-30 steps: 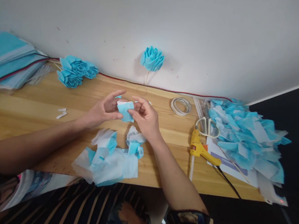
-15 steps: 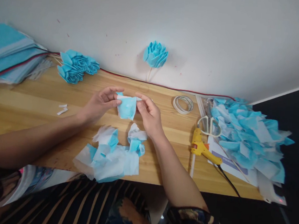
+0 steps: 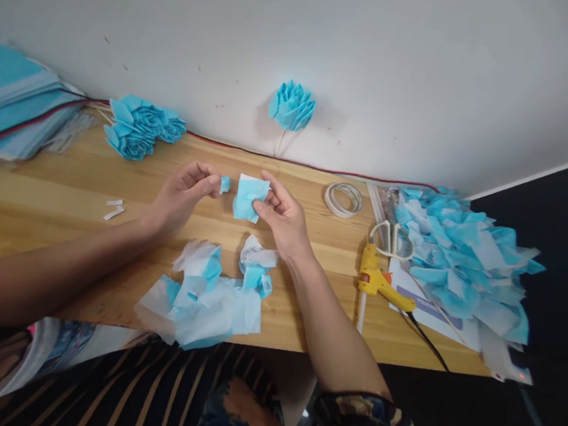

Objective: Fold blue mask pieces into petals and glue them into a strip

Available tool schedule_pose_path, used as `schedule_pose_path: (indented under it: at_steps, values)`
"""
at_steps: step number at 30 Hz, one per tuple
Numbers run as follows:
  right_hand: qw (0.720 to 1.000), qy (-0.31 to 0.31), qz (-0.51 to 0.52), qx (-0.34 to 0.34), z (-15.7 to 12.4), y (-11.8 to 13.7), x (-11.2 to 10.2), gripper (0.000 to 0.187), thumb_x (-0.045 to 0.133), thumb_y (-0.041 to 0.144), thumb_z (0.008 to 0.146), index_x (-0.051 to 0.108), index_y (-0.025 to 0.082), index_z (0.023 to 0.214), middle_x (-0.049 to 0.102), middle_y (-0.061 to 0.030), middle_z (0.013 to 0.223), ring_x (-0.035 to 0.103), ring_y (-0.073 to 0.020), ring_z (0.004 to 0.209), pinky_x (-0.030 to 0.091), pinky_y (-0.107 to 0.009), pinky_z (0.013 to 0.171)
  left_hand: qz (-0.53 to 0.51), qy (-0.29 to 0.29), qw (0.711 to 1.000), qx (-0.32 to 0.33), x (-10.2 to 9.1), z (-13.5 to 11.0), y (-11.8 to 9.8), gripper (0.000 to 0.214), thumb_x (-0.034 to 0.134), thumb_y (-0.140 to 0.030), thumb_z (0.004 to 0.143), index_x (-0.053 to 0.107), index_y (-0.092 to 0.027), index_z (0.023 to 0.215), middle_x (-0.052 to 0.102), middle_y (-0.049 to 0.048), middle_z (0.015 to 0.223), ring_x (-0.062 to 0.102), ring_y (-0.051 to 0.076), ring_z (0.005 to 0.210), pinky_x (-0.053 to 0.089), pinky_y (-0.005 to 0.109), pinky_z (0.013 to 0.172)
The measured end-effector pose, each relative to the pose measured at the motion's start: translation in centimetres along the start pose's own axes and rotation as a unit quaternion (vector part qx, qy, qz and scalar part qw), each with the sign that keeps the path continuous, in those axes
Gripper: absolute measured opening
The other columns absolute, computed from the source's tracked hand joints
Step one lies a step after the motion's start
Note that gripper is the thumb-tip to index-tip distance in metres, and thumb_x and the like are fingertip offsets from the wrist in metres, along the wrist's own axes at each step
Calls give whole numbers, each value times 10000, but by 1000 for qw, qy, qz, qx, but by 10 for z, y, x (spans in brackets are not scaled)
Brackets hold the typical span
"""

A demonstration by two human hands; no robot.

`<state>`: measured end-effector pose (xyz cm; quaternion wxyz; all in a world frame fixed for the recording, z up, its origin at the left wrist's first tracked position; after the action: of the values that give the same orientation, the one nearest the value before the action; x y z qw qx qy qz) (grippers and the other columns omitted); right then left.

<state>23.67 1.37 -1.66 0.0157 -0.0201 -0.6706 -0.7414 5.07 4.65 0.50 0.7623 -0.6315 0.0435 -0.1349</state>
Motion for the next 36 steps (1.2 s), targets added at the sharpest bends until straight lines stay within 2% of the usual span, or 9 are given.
schedule_pose_path:
  at_steps: [2,4,8,11,17,23,30,32,36]
  values:
    - [1000,-10,-6,-7,0,3,-2,613,761,398,768,629,277,1354,696,-3,964,627,-156,854,546,-300,806,38,10,999,-4,1,0,0,351,689,-472,864,585,-177,704,570,-7,694,515,125,701,428,260,701]
    - [1000,-14,5,-8,0,5,-2,587,772,386,763,647,273,1326,693,-2,962,622,-154,860,543,-292,810,69,44,996,-24,5,-1,4,399,669,-507,861,586,-172,660,561,-7,676,500,127,695,406,261,686]
    - [999,-19,44,-7,-1,4,1,540,817,358,727,692,292,1248,707,14,941,620,-144,831,547,-272,781,82,120,987,-61,18,-3,15,382,683,-538,821,660,-165,744,594,-13,711,503,122,694,392,258,682]
    - [999,-15,35,-13,-1,3,3,536,818,358,727,689,298,1244,719,15,957,629,-146,830,553,-283,781,75,141,985,-64,23,-4,17,341,723,-497,777,672,-161,749,601,-11,715,504,120,685,387,256,664]
    - [999,-4,-27,-37,-1,4,3,553,783,373,773,641,297,1302,716,9,972,646,-157,871,564,-320,830,51,95,993,-45,17,-2,14,274,752,-407,756,646,-157,715,573,-19,682,464,102,644,352,248,628]
    - [999,-12,-7,-35,0,3,2,533,789,346,758,661,282,1271,735,6,985,668,-161,893,584,-323,833,-4,78,997,-26,15,-2,9,315,779,-444,763,638,-163,739,593,-14,711,486,105,669,384,242,653]
    - [1000,-20,7,-13,-1,0,4,495,776,368,765,680,277,1242,753,-4,1027,683,-173,928,585,-324,829,14,70,997,-16,11,1,9,342,765,-470,782,625,-166,715,564,-16,681,479,105,656,391,241,636]
    - [1000,-23,21,-6,-1,-1,4,482,776,378,767,685,268,1227,756,-6,1024,684,-173,933,580,-320,830,10,67,997,-21,10,2,12,299,769,-438,779,646,-166,764,578,-18,683,502,105,648,406,240,632]
    - [998,-55,19,-5,-1,-1,-1,490,790,414,758,688,252,1209,764,-20,1024,692,-193,949,585,-335,827,20,5,1000,-1,2,0,5,223,750,-356,807,694,-173,922,603,-29,667,533,103,617,425,234,609]
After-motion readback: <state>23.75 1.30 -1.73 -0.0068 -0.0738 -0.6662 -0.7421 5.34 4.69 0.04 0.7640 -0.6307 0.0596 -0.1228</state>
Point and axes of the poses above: each hand's wrist, its own z-axis towards the middle knuckle, its own x-axis out of the palm, y = z × x, the point moved 8 cm from there along z, towards the middle knuckle
